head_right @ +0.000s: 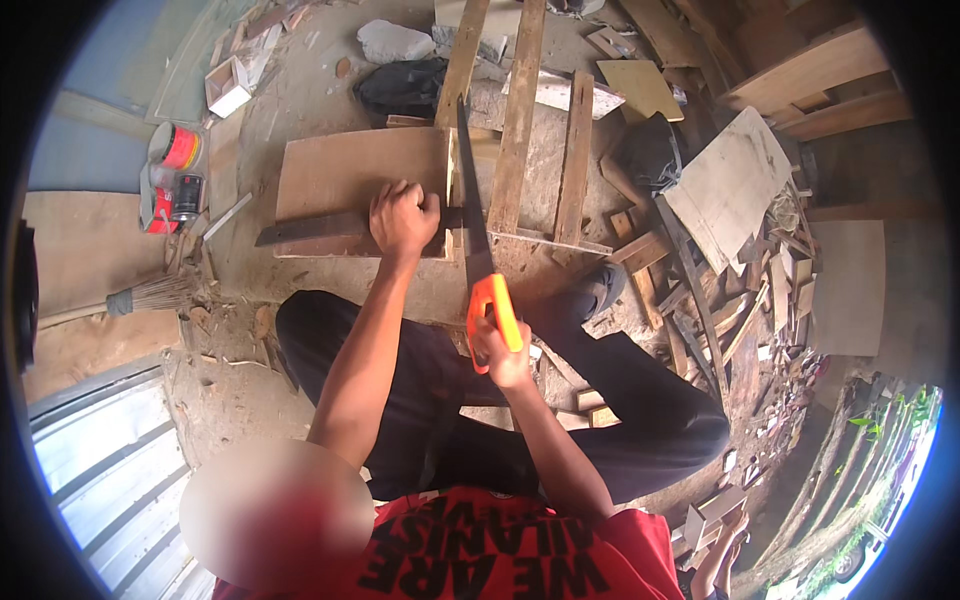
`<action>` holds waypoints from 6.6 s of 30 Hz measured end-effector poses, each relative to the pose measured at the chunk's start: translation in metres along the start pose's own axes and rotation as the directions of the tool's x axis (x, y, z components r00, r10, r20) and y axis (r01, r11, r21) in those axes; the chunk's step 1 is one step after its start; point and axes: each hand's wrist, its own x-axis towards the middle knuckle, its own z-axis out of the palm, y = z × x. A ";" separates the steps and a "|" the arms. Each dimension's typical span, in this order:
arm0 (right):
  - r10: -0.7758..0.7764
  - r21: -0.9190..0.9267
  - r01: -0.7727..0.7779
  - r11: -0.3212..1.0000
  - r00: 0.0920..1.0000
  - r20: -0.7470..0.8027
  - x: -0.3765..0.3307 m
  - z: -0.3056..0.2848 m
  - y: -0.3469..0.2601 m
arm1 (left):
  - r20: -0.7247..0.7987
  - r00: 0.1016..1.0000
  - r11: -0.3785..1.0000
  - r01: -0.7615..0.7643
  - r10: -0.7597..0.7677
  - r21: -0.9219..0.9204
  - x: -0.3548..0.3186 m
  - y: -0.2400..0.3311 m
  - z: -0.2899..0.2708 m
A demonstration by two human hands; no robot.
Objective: The person sits cross-legged on the floor and uses a hand saw to cut a piece of wood clamped to a makeshift workbench. The person maintains a steady sawing motion throughout the clip.
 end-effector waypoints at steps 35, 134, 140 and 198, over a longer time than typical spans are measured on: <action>-0.451 -0.435 0.309 0.846 0.849 -0.275 0.013 -0.066 0.017 | 0.532 0.794 0.767 0.136 0.294 -0.627 0.091 0.015 -0.137; -0.366 -0.679 0.188 0.710 0.922 -0.127 0.010 -0.049 0.018 | 0.105 0.957 0.956 -0.254 0.270 -0.145 0.029 -0.025 -0.015; -0.338 -0.734 0.150 0.662 0.934 -0.114 0.011 -0.049 0.016 | -0.042 0.986 0.974 -0.168 0.163 -0.152 0.057 0.014 0.011; -0.363 -0.659 0.303 0.689 0.930 0.047 -0.039 -0.009 -0.012 | 0.231 0.936 0.957 -0.227 0.266 -0.181 0.011 0.012 -0.012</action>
